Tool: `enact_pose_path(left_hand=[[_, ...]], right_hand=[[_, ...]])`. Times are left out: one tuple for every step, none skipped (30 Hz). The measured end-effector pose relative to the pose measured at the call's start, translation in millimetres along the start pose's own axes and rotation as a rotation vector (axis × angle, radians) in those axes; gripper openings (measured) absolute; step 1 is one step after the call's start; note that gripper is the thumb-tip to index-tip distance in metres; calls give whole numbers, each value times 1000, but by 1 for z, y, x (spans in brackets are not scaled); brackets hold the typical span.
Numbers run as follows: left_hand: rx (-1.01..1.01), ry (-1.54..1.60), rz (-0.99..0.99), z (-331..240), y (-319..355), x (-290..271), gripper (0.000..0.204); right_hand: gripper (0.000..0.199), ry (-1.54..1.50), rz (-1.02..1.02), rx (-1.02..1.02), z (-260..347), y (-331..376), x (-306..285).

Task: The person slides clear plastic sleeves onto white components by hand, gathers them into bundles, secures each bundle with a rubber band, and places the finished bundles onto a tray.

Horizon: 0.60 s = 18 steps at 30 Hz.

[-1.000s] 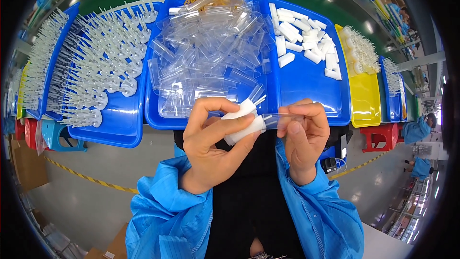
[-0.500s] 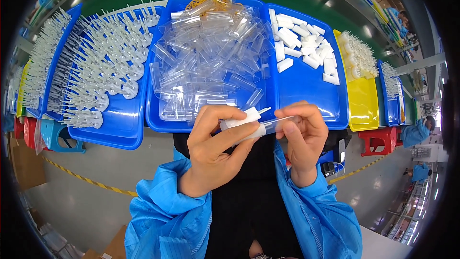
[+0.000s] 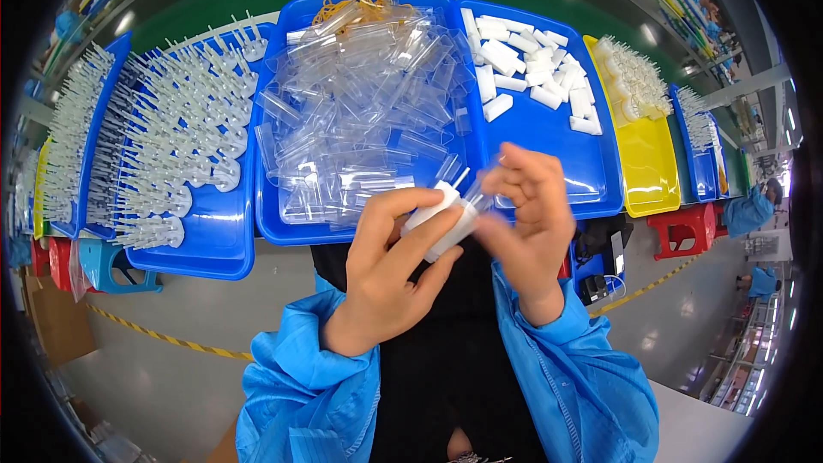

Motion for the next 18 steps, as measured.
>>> enact_pose_path(left_hand=[[64, -52, -58, -1, 2, -2, 45], [64, -55, -53, 2, 4, 1, 45], [98, -125, -124, 1, 5, -1, 46], [133, -194, -194, -1, 7, -3, 48], [156, -234, -213, -1, 9, -1, 50], [161, -237, -202, 0, 9, 1, 50], [182, -244, -216, -1, 9, 1, 50], [204, -251, -230, -1, 10, 0, 50], [209, -253, -219, 1, 12, 1, 50], [193, -226, -248, 6, 15, -1, 56], [177, -199, -278, 9, 17, -4, 61], [180, -199, -269, 9, 17, -4, 61], [163, -153, -265, 12, 16, -4, 59], [144, -108, -261, 15, 16, -5, 57], [146, -108, -254, 15, 17, -5, 57], [156, -119, -227, 15, 17, -4, 56], [166, -130, -200, 15, 18, -2, 55], [164, -131, -194, 14, 18, -1, 55]], right_hand=[[86, 167, 109, -25, 10, -3, 9], [86, 163, 105, -24, 14, -4, 13], [94, 228, 110, -45, 19, -4, 19], [102, 294, 114, -65, 23, -4, 23], [110, 362, 151, -59, 23, -5, 24], [110, 357, 140, -56, 26, -7, 24], [107, 422, 134, -78, 32, -9, 26], [105, 487, 128, -98, 37, -10, 27], [105, 483, 116, -95, 37, -10, 27], [103, 501, 133, -96, 37, -10, 29], [101, 518, 151, -97, 37, -10, 31], [101, 516, 142, -93, 36, -12, 30], [100, 554, 163, -120, 37, -13, 30], [98, 592, 184, -147, 38, -14, 32], [98, 591, 177, -143, 38, -14, 30], [99, 578, 192, -137, 38, -13, 30], [99, 565, 208, -132, 37, -13, 30], [99, 562, 206, -127, 38, -13, 30]])
Point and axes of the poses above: each hand's wrist, its own y-axis away from the middle knuckle, its own x-axis out of the palm, z = x × y, the point moved 8 cm from there along -y, towards the middle knuckle, and after that the axes turned 6 degrees about z, right-handed, at the moved point
